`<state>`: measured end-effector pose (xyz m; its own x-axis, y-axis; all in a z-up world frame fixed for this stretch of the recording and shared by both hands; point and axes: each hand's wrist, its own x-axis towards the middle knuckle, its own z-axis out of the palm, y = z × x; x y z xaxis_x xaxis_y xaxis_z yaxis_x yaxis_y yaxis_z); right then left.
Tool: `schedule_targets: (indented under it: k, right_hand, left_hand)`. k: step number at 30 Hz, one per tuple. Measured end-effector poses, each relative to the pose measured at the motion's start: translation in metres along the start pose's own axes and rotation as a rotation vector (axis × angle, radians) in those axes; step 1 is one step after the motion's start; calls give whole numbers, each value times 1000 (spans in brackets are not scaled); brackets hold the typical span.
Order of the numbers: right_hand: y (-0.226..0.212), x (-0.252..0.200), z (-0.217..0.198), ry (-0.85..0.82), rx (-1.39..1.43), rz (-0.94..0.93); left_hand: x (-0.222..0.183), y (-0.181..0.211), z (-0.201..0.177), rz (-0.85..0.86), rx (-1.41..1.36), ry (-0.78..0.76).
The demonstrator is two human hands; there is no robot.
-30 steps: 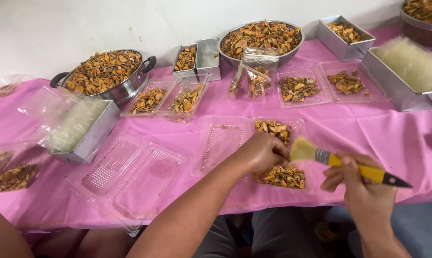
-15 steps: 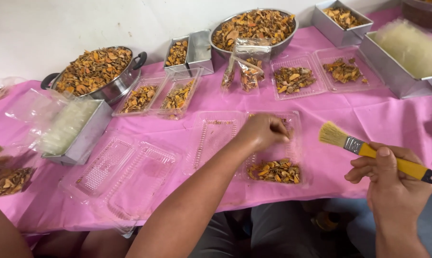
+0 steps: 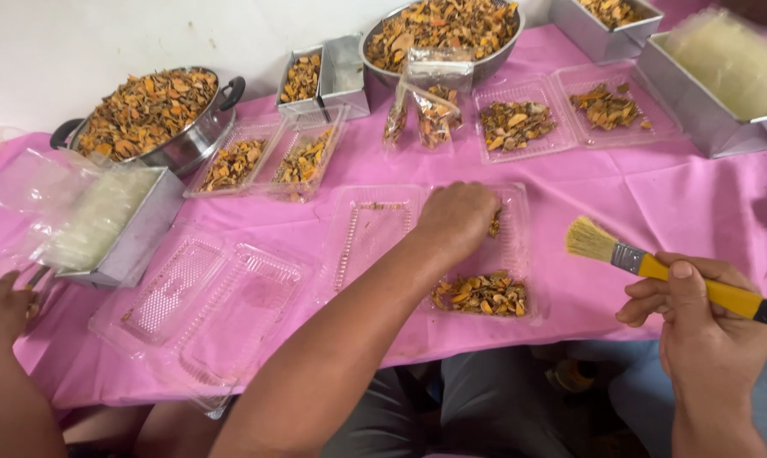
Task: Sorting and cleaning dried herbs using a brush and packing them into plastic bags.
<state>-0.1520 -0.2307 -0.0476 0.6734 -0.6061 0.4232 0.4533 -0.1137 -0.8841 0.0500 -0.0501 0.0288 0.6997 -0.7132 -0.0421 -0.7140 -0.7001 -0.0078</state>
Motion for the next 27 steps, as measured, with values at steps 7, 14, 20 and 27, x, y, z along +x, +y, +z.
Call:
schedule_targets:
  k: [7, 14, 20, 27]
  right_hand:
    - [-8, -13, 14, -36, -34, -5]
    - [-16, -19, 27, -96, -40, -40]
    - [-12, -20, 25, -93, -63, -37]
    - [-14, -23, 26, -88, -115, -3]
  left_hand:
    - [-72, 12, 7, 187, -243, -215]
    - [-85, 11, 9, -63, -645, -246]
    - [-82, 1, 19, 138, -718, -52]
    - [93, -46, 246, 574, -879, 316]
